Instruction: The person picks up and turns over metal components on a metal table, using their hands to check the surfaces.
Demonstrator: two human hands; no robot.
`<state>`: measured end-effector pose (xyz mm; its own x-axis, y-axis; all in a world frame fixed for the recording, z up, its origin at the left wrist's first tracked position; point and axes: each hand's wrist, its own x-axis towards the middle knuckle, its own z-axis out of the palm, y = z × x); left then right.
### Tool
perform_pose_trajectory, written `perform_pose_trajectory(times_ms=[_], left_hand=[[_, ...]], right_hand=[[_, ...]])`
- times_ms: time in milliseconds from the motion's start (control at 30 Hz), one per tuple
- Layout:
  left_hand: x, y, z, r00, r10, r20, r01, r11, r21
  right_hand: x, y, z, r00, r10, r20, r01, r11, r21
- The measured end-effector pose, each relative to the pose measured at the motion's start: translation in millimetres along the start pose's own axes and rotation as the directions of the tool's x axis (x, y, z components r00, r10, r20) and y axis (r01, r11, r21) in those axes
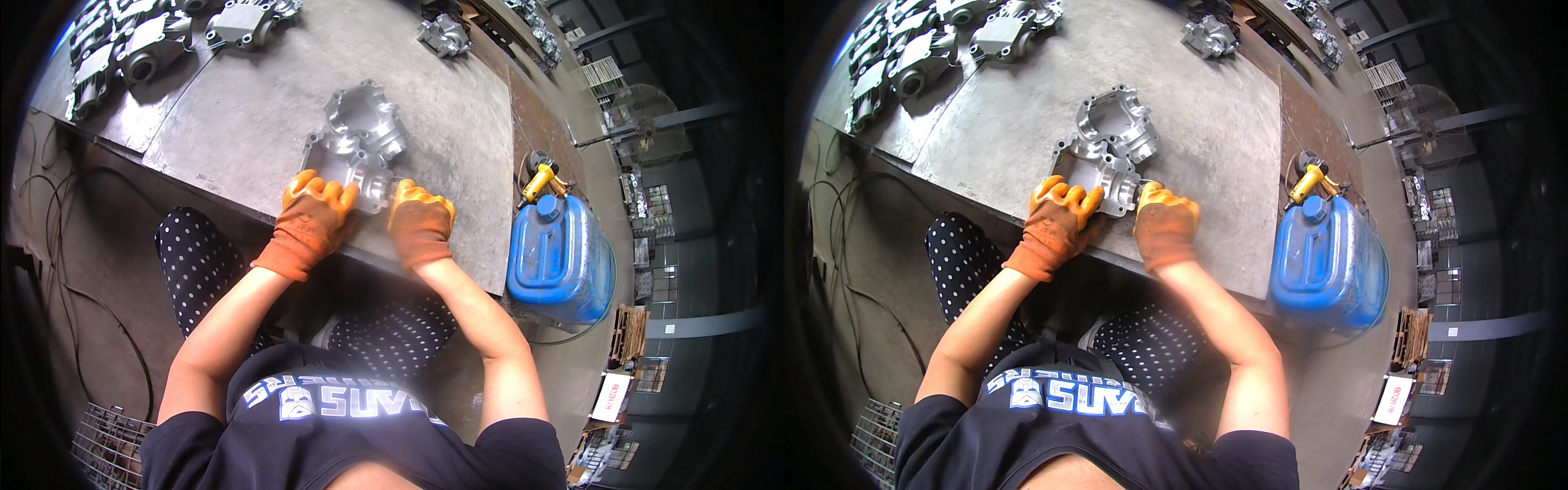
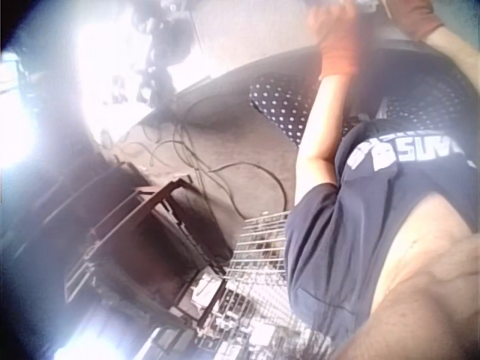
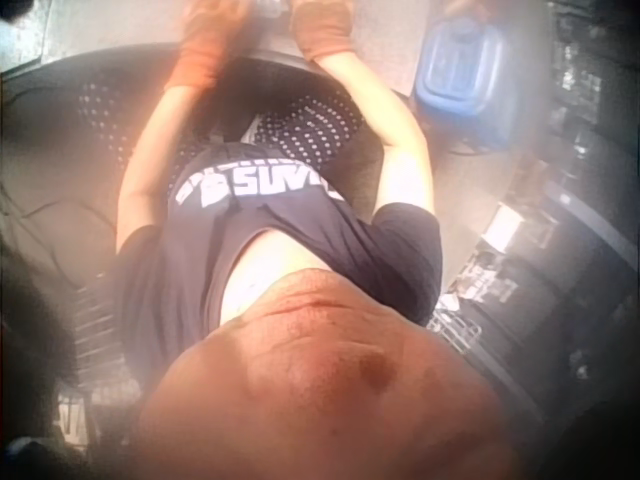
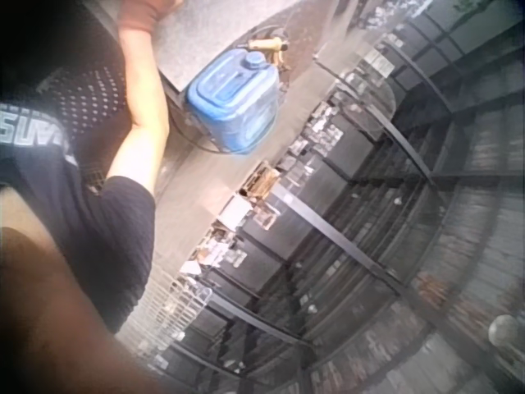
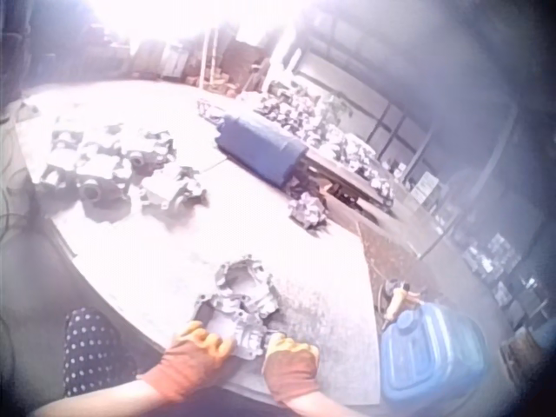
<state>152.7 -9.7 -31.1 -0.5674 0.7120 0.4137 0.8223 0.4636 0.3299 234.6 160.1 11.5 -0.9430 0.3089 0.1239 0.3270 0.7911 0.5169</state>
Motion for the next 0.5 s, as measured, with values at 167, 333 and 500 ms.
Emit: perform_pose_trajectory(times_ms=[167,333,500], left_hand=[[-1.5,-3.9,7.7,0.999,0.018,-0.050,-0.016,1.000,0.026],[2.4,-1.2,-0.1,1.000,-0.006,-0.027,0.005,1.000,-0.029],[6.7,-3.2,-1.2,1.000,0.011,0.004,-0.011,0.999,-0.049]], right_hand=[[2.3,-2.4,-3.5,0.998,0.024,0.057,-0.024,1.000,-0.009],[2.0,-6.3,-2.9,0.995,0.038,0.093,-0.035,0.999,-0.038],[10.1,-0.6,-14.7,0.984,-0.077,0.163,0.098,0.988,-0.121]])
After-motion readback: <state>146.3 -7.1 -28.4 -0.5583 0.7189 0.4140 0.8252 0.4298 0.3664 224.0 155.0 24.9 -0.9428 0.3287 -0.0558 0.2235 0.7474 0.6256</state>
